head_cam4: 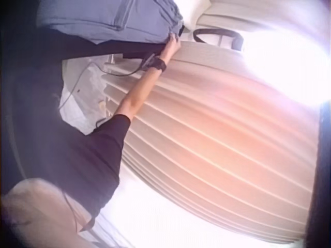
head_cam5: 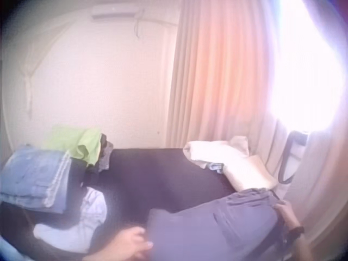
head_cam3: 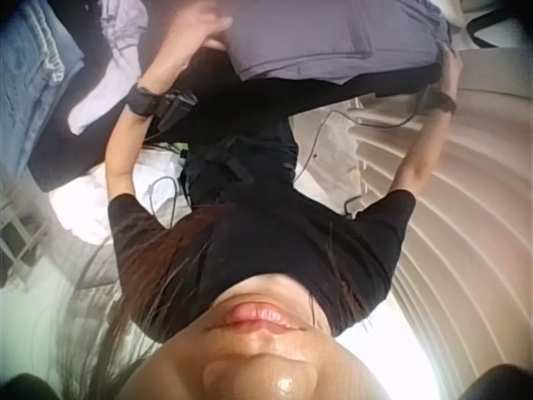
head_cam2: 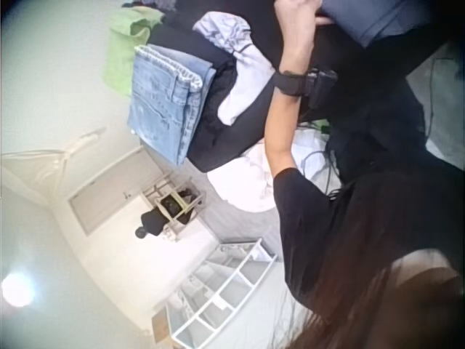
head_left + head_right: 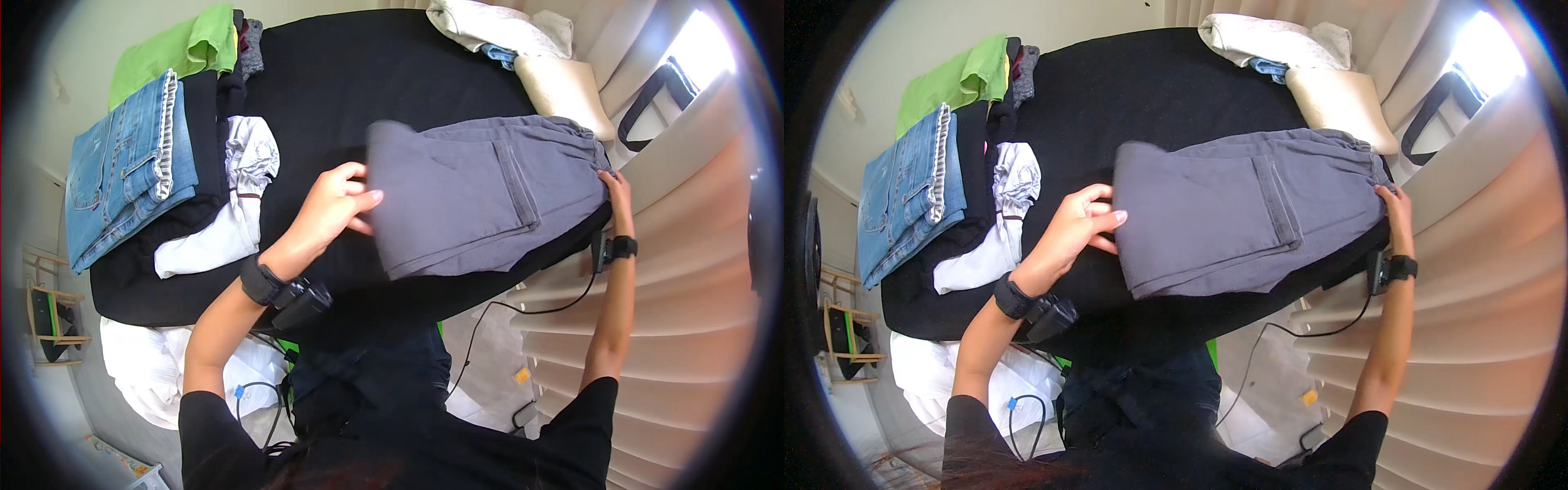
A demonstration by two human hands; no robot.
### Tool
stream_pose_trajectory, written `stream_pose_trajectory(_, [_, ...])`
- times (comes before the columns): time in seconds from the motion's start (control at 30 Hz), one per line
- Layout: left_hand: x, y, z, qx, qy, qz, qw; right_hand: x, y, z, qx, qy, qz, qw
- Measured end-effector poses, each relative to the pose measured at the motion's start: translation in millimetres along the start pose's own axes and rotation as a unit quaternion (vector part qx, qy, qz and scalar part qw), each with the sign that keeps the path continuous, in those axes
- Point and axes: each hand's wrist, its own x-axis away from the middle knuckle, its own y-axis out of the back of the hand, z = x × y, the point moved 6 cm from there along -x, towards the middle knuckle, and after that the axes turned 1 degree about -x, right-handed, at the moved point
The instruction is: Folding various items of clothing such as pants and sweaters on a black surface.
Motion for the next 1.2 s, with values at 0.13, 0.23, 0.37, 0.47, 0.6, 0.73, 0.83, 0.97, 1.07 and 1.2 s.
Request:
stream_pose_trajectory(0.13, [4,21,-20,-0.444,-0.112,-0.093,0.884,22,0,10,0.056,0.138,-0.131,0.98])
stream_pose_trajectory(0.23, [0,16,-38,-0.536,-0.184,-0.111,0.817,72,4,46,0.187,0.231,-0.267,0.917])
stream_pose_trajectory(0.37, [-32,-35,-55,-0.519,-0.366,0.024,0.772,129,-34,66,0.037,0.175,-0.053,0.982])
stream_pose_trajectory(0.47, [-73,-69,-49,-0.53,-0.366,0.098,0.759,162,-62,77,0.032,0.151,0.039,0.987])
stream_pose_trajectory(0.6, [-122,-98,-38,-0.503,-0.274,0.147,0.806,183,-75,80,-0.028,0.109,0.075,0.991])
stream_pose_trajectory(0.73, [-159,-123,-35,-0.428,-0.168,0.215,0.862,192,-82,80,-0.016,0.094,0.051,0.994])
stream_pose_trajectory(0.83, [-171,-139,-39,-0.397,-0.172,0.258,0.864,194,-88,79,-0.01,0.099,0.014,0.995])
stream_pose_trajectory(0.97, [-171,-146,-40,-0.4,-0.145,0.252,0.869,195,-91,75,-0.006,0.073,0.011,0.997])
stream_pose_trajectory(1.07, [-153,-143,-57,-0.303,-0.204,0.297,0.882,201,-91,86,-0.093,0.075,0.019,0.993])
stream_pose_trajectory(1.2, [-103,-101,-100,-0.235,-0.338,0.315,0.855,224,-92,125,-0.308,0.078,0.075,0.945])
